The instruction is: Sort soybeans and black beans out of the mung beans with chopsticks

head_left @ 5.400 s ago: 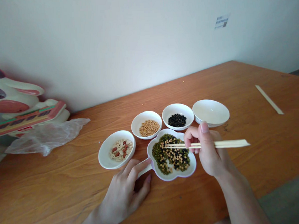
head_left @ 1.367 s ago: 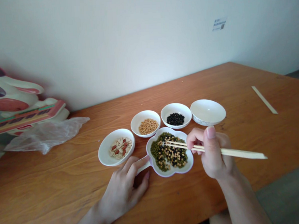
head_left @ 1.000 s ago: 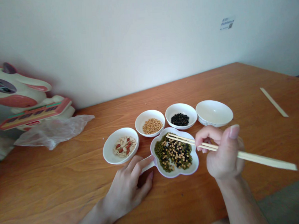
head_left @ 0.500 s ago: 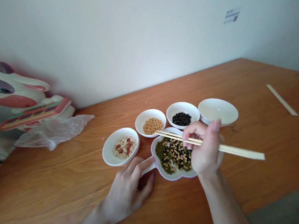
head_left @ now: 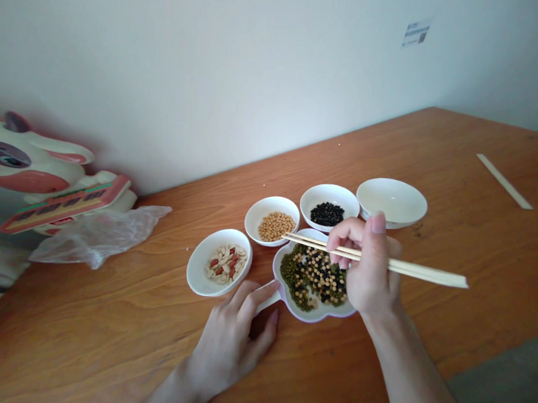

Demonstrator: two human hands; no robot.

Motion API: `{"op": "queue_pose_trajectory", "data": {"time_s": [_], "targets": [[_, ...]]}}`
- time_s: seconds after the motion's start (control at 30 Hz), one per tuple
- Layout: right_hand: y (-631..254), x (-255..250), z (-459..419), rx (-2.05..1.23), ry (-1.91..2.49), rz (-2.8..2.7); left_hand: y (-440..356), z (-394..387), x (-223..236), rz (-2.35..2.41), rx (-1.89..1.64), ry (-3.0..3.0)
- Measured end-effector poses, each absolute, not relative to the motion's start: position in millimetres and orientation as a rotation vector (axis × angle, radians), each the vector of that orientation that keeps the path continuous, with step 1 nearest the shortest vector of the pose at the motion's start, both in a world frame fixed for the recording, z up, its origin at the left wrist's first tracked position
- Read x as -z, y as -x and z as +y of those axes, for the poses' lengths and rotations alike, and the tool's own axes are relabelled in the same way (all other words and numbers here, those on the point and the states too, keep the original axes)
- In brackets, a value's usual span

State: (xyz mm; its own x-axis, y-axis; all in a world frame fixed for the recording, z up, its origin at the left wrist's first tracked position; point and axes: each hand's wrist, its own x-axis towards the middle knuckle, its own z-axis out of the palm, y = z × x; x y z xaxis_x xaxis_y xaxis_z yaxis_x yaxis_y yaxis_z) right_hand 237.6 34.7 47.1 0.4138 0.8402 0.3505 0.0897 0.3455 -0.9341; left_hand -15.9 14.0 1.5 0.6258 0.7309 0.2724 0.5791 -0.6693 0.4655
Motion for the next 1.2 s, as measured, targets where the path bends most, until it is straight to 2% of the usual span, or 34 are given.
{"op": "queue_pose_trajectory", "data": {"time_s": [0.43,0.77,1.2], "targets": [[-248,-49,23,-0.582,1.163,-1.161,15,15,-2,1.045,-0.663,-2.541],[-274,-52,11,-0.633,1.224,-1.496,14,15,-3,1.064,-0.640,-2.568],[-269,-53,15,-0.608,1.261,-1.565,15,15,-2,1.046,-0.646,-2.546]]}}
